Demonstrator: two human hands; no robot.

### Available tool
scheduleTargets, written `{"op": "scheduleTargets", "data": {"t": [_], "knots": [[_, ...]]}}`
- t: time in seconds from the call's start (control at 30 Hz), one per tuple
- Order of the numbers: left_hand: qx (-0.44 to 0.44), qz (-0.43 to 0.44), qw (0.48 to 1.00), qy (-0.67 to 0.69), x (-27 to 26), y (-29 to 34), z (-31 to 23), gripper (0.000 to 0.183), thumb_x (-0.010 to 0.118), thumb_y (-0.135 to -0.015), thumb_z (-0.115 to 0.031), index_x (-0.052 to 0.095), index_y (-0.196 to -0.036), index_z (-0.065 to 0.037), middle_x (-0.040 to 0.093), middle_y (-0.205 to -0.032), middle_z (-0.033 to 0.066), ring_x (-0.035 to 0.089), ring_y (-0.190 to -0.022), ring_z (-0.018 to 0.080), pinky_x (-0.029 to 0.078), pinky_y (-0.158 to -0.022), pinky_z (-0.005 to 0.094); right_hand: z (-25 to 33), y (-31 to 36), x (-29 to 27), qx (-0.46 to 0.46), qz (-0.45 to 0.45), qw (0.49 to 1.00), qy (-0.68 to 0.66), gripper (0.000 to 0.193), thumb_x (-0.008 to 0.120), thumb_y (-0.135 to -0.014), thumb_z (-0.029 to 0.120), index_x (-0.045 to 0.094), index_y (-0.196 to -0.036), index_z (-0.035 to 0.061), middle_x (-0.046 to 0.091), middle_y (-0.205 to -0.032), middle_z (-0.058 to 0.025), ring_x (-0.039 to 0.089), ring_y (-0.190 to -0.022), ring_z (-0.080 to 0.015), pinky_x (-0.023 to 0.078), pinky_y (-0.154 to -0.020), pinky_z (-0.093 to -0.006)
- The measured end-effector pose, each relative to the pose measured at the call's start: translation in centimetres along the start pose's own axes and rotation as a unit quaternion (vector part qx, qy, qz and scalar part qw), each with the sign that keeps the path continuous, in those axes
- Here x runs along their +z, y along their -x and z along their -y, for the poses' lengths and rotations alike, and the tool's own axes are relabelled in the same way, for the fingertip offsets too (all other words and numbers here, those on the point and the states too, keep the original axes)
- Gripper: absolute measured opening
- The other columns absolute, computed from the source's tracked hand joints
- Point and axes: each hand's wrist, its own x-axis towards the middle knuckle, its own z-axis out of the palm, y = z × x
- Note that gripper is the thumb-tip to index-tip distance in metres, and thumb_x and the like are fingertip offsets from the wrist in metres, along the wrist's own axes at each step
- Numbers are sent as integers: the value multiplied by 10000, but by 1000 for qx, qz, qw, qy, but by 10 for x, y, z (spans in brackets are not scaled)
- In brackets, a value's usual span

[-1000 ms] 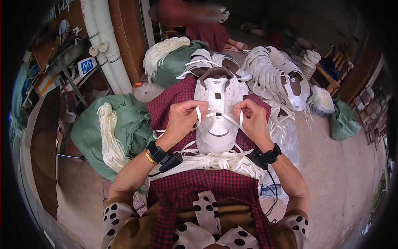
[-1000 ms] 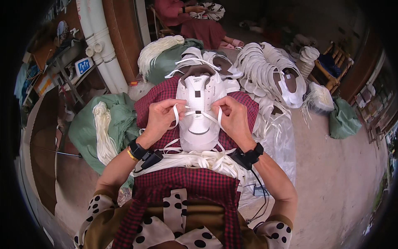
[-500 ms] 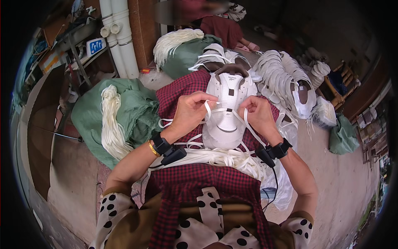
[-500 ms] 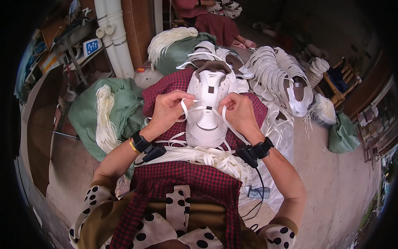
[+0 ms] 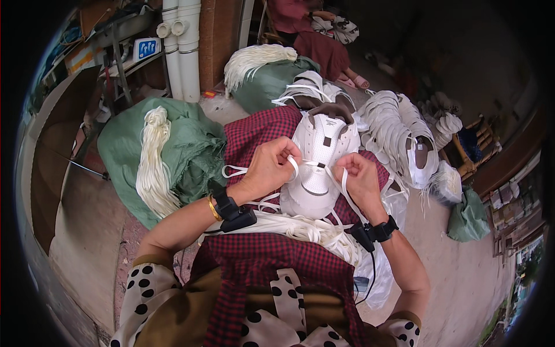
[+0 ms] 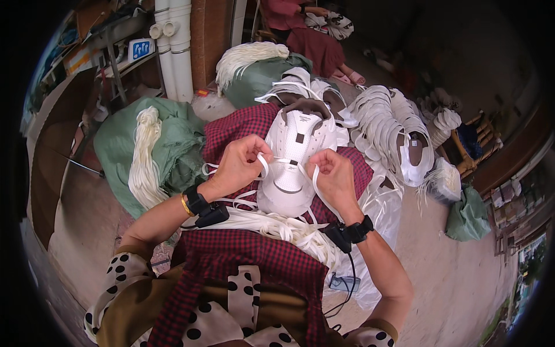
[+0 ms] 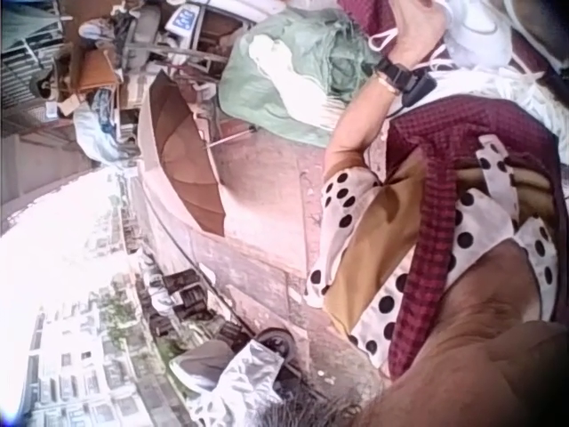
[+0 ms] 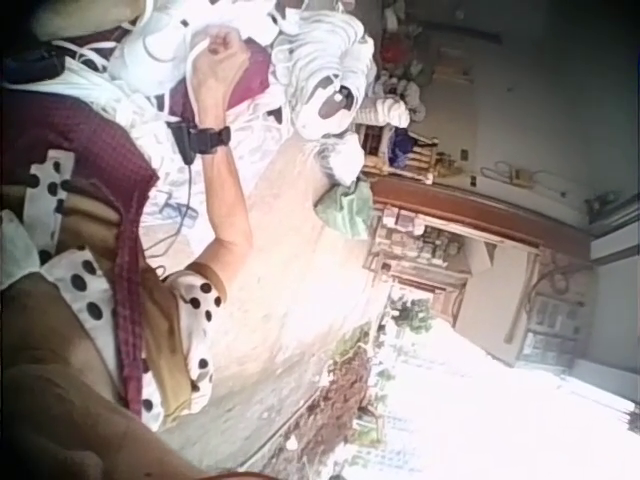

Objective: The recorder is threading long white laces or straps through the eyelets of white shoe uppers while sitting on the floor.

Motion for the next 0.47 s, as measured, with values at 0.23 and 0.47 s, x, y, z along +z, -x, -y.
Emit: {"op": "scheduleTargets", "data": {"t": [0.23, 0.47], "knots": [[-20, 11, 998, -59, 2, 1, -15, 158, 714, -731, 25, 645, -872, 8, 670, -786, 14, 612, -679, 64, 517, -650, 234, -2, -1, 0, -4, 4, 1000, -13, 121, 753, -836, 80, 689, -880, -13, 679, -782, -3, 597, -695, -49, 489, -646, -224], [-17, 4, 997, -73, 10, -7, -19, 165, 704, -721, 16, 659, -879, -2, 671, -786, 17, 609, -677, 67, 519, -644, 246, -1, -1, -3, 5, 41, 998, -51, 150, 763, -850, 105, 693, -925, -4, 697, -818, -19, 624, -727, -65, 503, -678, -223]]}}
